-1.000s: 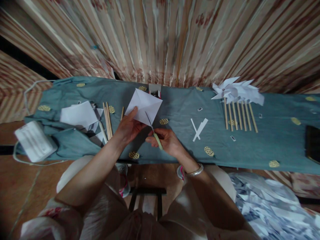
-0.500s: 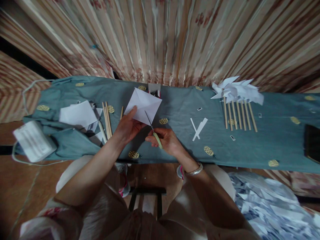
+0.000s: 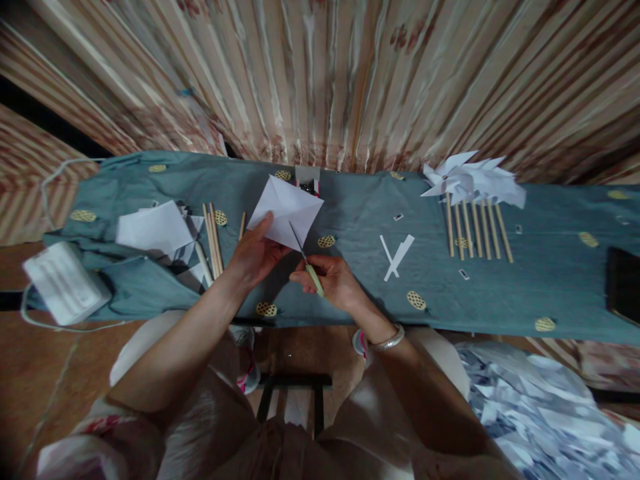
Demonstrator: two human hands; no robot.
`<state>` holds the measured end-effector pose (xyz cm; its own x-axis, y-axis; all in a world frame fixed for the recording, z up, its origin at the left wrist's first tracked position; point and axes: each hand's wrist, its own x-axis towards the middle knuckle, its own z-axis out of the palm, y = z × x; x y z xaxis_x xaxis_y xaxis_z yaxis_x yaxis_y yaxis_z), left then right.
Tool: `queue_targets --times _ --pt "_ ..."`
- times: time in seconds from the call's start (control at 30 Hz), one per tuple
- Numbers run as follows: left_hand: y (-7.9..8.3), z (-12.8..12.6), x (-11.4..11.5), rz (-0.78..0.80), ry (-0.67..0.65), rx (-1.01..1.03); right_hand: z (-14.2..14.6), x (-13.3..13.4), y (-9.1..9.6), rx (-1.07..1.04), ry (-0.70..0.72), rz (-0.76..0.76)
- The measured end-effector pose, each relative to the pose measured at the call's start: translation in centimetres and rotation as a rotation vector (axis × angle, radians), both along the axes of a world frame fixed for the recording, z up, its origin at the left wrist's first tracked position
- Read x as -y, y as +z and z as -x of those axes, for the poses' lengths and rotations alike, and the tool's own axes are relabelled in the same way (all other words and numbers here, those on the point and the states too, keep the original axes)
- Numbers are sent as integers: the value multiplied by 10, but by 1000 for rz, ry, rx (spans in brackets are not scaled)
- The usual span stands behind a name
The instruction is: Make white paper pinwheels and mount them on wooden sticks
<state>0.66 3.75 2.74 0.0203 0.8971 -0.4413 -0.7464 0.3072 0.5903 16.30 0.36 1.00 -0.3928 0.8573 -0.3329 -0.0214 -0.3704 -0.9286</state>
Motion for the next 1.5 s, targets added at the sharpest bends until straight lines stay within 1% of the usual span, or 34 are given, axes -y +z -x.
queue_targets --times 0.1,0.27,0.47,0.57,0.63,0.7,0.73,0.77,0.9,0.93,0.97,1.03,1.2,1.5 --pt "0 0 0 5 0 -18 -1 0 0 5 11 -12" --pt "3 1 -1 12 12 -65 -4 0 -1 53 77 -43" --pt "12 5 -8 -2 85 -26 -12 4 -2 81 171 -1" --pt "15 10 -11 -17 125 -15 -24 4 4 101 274 72" --pt "14 13 -11 -39 129 -24 -35 2 9 120 351 120" --pt "13 15 -11 -58 111 -46 -48 -2 13 142 372 107" --pt "12 15 -10 -63 94 -60 -54 -5 14 149 346 90" --pt "10 14 -9 -62 70 -74 -60 -7 15 154 289 61" --pt "6 5 -2 -23 -66 -137 -72 -18 10 144 -110 -84" --pt "4 2 0 -14 -97 -155 -73 -20 8 130 -185 -110" --pt "3 -1 2 -10 -123 -174 -73 -22 7 117 -231 -131" --pt "0 -7 6 -12 -177 -210 -72 -25 6 101 -260 -156" --pt "-5 -11 11 -36 -297 -266 -65 -26 10 106 -235 -152" --pt "-9 -11 12 -33 -333 -260 -61 -25 8 107 -194 -134"
